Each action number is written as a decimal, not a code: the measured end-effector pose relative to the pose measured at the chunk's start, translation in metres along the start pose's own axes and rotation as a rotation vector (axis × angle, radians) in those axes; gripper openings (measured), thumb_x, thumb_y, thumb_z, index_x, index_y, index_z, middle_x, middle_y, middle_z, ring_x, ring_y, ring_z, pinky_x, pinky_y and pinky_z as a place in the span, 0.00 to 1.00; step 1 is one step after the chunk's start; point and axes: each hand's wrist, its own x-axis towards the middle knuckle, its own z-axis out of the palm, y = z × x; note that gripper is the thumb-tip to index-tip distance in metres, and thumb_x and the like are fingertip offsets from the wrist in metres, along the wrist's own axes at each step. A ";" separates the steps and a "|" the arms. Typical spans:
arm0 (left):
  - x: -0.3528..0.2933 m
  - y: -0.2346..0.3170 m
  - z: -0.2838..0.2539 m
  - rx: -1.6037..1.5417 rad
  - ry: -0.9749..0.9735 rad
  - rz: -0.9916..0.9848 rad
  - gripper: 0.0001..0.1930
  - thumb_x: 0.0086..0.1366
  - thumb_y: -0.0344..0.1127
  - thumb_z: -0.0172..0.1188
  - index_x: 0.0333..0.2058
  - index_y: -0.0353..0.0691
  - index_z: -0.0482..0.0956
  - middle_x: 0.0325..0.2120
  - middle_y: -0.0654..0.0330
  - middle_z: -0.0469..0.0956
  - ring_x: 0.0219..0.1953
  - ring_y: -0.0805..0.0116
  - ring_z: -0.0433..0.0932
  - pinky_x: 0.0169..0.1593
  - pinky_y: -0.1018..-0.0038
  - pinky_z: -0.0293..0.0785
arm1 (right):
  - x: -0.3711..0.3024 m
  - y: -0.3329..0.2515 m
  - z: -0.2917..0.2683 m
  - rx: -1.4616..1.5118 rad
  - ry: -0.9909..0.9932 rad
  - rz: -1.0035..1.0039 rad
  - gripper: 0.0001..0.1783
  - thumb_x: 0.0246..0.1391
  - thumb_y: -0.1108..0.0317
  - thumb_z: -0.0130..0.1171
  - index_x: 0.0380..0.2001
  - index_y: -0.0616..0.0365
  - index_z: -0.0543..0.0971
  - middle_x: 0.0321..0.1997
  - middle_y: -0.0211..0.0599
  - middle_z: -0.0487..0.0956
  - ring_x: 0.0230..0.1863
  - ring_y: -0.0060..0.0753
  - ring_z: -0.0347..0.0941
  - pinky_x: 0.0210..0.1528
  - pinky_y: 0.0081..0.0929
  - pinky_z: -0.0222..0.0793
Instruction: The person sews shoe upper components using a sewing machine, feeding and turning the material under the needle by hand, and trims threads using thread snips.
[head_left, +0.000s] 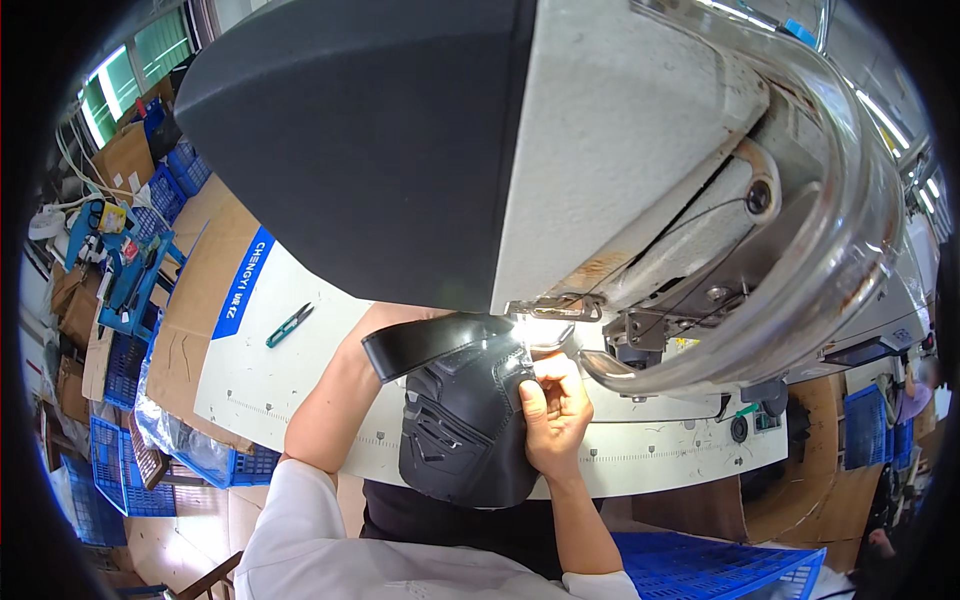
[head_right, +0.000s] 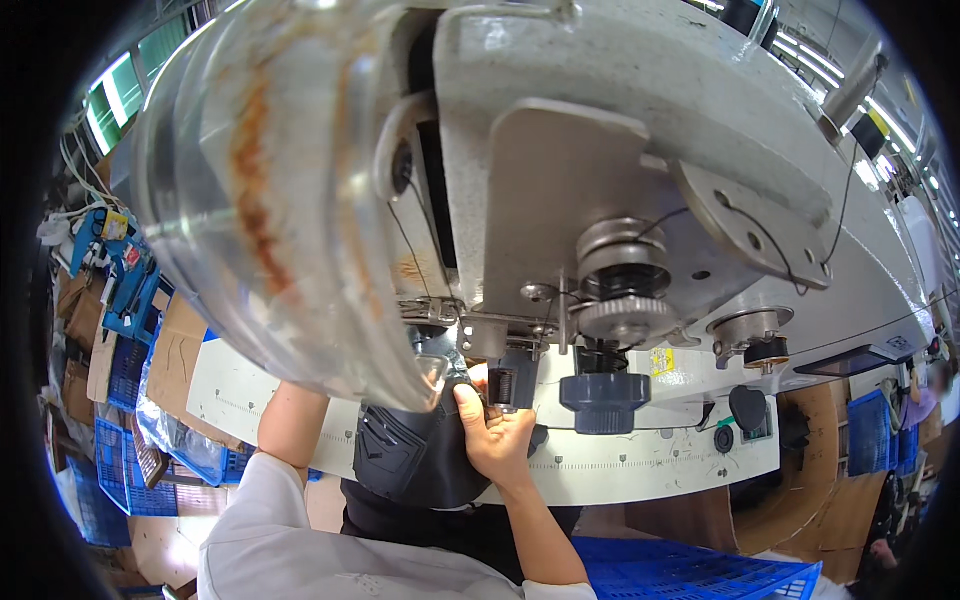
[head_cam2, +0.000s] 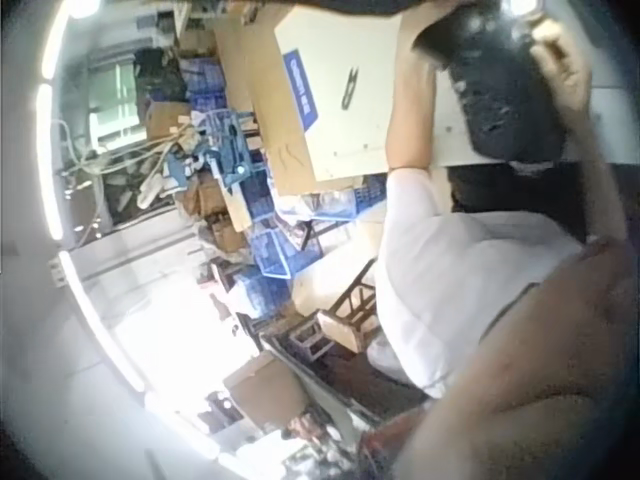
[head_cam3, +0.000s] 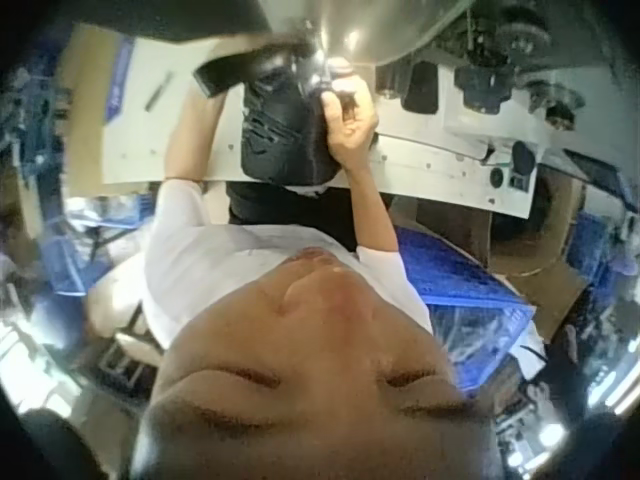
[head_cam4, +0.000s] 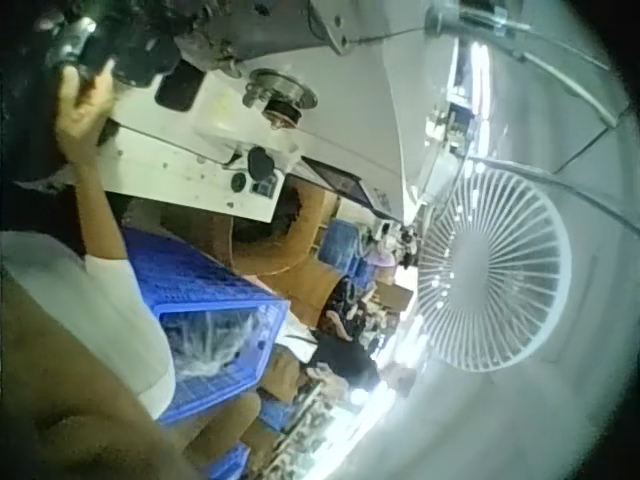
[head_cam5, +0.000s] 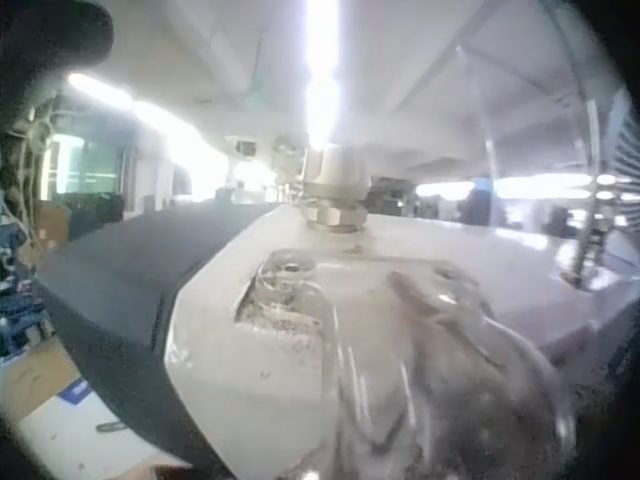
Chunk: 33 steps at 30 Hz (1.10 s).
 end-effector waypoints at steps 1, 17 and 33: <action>0.002 0.000 0.000 0.011 0.001 0.003 0.10 0.53 0.29 0.65 0.34 0.36 0.79 0.29 0.63 0.78 0.31 0.76 0.76 0.37 0.76 0.73 | 0.001 -0.002 0.001 -0.018 -0.010 0.011 0.06 0.57 0.77 0.56 0.37 0.64 0.71 0.33 0.28 0.71 0.32 0.14 0.65 0.36 0.12 0.63; 0.020 -0.010 -0.007 0.094 -0.005 0.060 0.09 0.53 0.29 0.65 0.34 0.36 0.79 0.28 0.63 0.78 0.30 0.76 0.75 0.38 0.75 0.74 | 0.002 -0.009 0.004 -0.013 0.010 0.102 0.06 0.58 0.75 0.55 0.37 0.62 0.70 0.31 0.24 0.69 0.29 0.10 0.62 0.32 0.09 0.58; 0.030 -0.013 -0.004 -0.090 0.322 0.206 0.06 0.60 0.32 0.60 0.34 0.36 0.80 0.29 0.63 0.79 0.33 0.74 0.76 0.39 0.72 0.76 | 0.004 -0.007 0.004 -0.047 0.074 0.095 0.04 0.57 0.77 0.56 0.36 0.64 0.73 0.32 0.27 0.73 0.32 0.11 0.66 0.36 0.10 0.62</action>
